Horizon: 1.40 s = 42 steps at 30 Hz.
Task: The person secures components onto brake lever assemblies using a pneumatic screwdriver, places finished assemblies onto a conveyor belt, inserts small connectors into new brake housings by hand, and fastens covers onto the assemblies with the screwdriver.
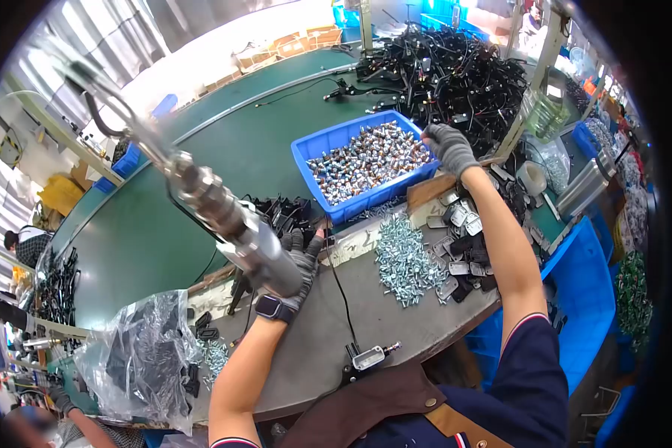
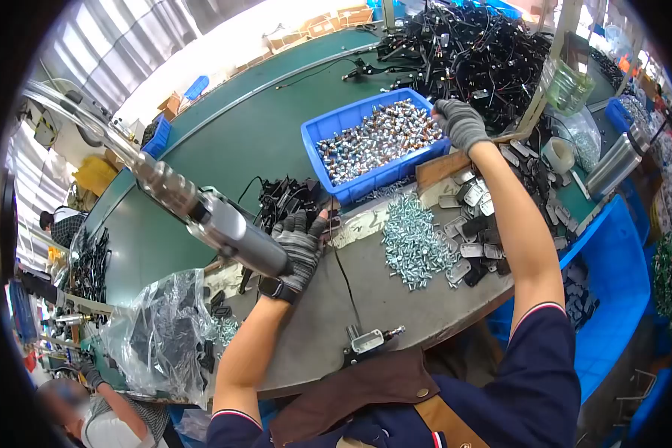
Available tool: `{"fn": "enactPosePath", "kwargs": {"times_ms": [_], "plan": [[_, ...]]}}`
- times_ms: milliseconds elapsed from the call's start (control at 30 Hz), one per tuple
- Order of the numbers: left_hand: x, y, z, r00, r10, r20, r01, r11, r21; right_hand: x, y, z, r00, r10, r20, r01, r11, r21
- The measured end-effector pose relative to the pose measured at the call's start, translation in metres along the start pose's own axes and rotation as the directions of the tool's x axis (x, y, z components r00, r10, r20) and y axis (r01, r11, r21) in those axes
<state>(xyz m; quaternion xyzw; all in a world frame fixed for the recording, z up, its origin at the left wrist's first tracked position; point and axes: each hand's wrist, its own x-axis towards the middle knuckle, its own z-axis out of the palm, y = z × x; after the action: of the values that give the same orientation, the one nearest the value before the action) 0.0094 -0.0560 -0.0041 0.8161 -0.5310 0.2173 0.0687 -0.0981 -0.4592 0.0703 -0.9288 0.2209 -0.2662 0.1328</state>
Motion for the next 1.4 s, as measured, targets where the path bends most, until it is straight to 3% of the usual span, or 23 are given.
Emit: {"fn": "enactPosePath", "kwargs": {"times_ms": [100,267,367,400,467,500,533,567,600,667,700,767,800,833,867,900,933,1067,1133,1167,1267,1333,1400], "plan": [[-0.010,-0.030,0.065,0.967,-0.040,0.252,0.043,0.999,-0.006,0.024,0.013,0.005,0.966,-0.104,0.235,0.181,0.924,-0.336],[0.007,-0.034,0.066,0.975,-0.139,0.174,0.174,0.963,-0.204,0.053,0.015,0.022,0.901,-0.102,0.421,0.289,0.865,-0.410],[0.017,-0.037,0.063,0.965,-0.219,0.142,0.256,0.904,-0.343,0.055,-0.008,0.022,0.842,-0.035,0.538,0.415,0.679,-0.606],[0.026,-0.032,0.029,0.965,-0.219,0.146,0.257,0.904,-0.341,0.058,-0.001,0.029,0.841,-0.034,0.540,0.415,0.681,-0.603],[0.042,-0.022,-0.059,0.867,-0.325,0.378,0.450,0.837,-0.312,0.071,0.013,0.049,0.835,0.015,0.550,0.388,0.693,-0.608],[0.047,-0.020,-0.081,0.792,-0.368,0.487,0.539,0.795,-0.277,0.070,0.012,0.052,0.831,0.040,0.555,0.374,0.698,-0.610],[0.045,-0.028,-0.074,0.790,-0.368,0.490,0.541,0.796,-0.273,0.070,0.012,0.052,0.829,0.039,0.557,0.375,0.701,-0.606],[0.039,-0.045,-0.062,0.887,-0.383,0.259,0.459,0.665,-0.589,0.070,-0.003,0.039,0.793,0.038,0.609,0.437,0.661,-0.610],[0.036,-0.059,-0.061,0.894,-0.447,0.017,0.265,0.497,-0.826,0.069,-0.020,0.024,0.752,0.039,0.658,0.498,0.620,-0.605],[0.032,-0.087,-0.067,0.802,-0.512,-0.308,0.155,0.676,-0.720,0.063,-0.035,0.008,0.704,0.042,0.709,0.560,0.582,-0.590],[0.028,-0.096,-0.076,0.802,-0.514,-0.305,0.159,0.676,-0.720,0.060,-0.037,0.001,0.770,-0.046,0.636,0.502,0.658,-0.561],[0.024,-0.108,-0.109,0.774,-0.601,-0.198,0.492,0.769,-0.407,0.051,-0.039,-0.005,0.878,-0.182,0.443,0.394,0.800,-0.453],[0.021,-0.117,-0.111,0.777,-0.601,-0.189,0.498,0.770,-0.399,0.042,-0.042,-0.002,0.875,-0.181,0.449,0.394,0.806,-0.443],[0.019,-0.127,-0.113,0.752,-0.638,-0.163,0.599,0.766,-0.235,0.031,-0.047,0.002,0.883,-0.212,0.419,0.263,0.962,-0.067],[0.016,-0.136,-0.115,0.721,-0.677,-0.144,0.677,0.733,-0.056,0.016,-0.054,0.009,0.896,-0.226,0.383,0.096,0.939,0.330],[0.010,-0.141,-0.118,0.689,-0.712,-0.134,0.725,0.677,0.130,0.000,-0.063,0.014,0.912,-0.217,0.349,-0.081,0.737,0.671],[0.003,-0.142,-0.122,0.689,-0.714,-0.128,0.725,0.674,0.145,-0.021,-0.085,0.007,0.880,-0.240,0.410,-0.162,0.659,0.734],[-0.032,-0.128,-0.134,0.729,-0.664,-0.168,0.682,0.726,0.088,-0.106,-0.162,-0.001,0.776,-0.335,0.535,-0.323,0.517,0.793],[-0.061,-0.116,-0.139,0.772,-0.595,-0.225,0.567,0.803,-0.181,-0.141,-0.179,0.004,0.773,-0.333,0.540,-0.340,0.501,0.796],[-0.072,-0.100,-0.145,0.792,-0.594,-0.141,0.514,0.774,-0.370,-0.156,-0.185,0.008,0.765,-0.324,0.557,-0.398,0.442,0.804],[-0.094,-0.040,-0.145,0.894,-0.425,0.142,0.376,0.539,-0.753,-0.191,-0.200,0.013,0.765,-0.282,0.579,-0.483,0.343,0.805],[-0.109,-0.005,-0.132,0.819,-0.379,0.431,0.558,0.348,-0.753,-0.205,-0.207,0.014,0.780,-0.218,0.586,-0.528,0.273,0.804],[-0.113,0.026,-0.108,0.849,-0.370,0.379,0.463,0.174,-0.869,-0.217,-0.209,0.015,0.816,-0.220,0.534,-0.443,0.355,0.823]]}}
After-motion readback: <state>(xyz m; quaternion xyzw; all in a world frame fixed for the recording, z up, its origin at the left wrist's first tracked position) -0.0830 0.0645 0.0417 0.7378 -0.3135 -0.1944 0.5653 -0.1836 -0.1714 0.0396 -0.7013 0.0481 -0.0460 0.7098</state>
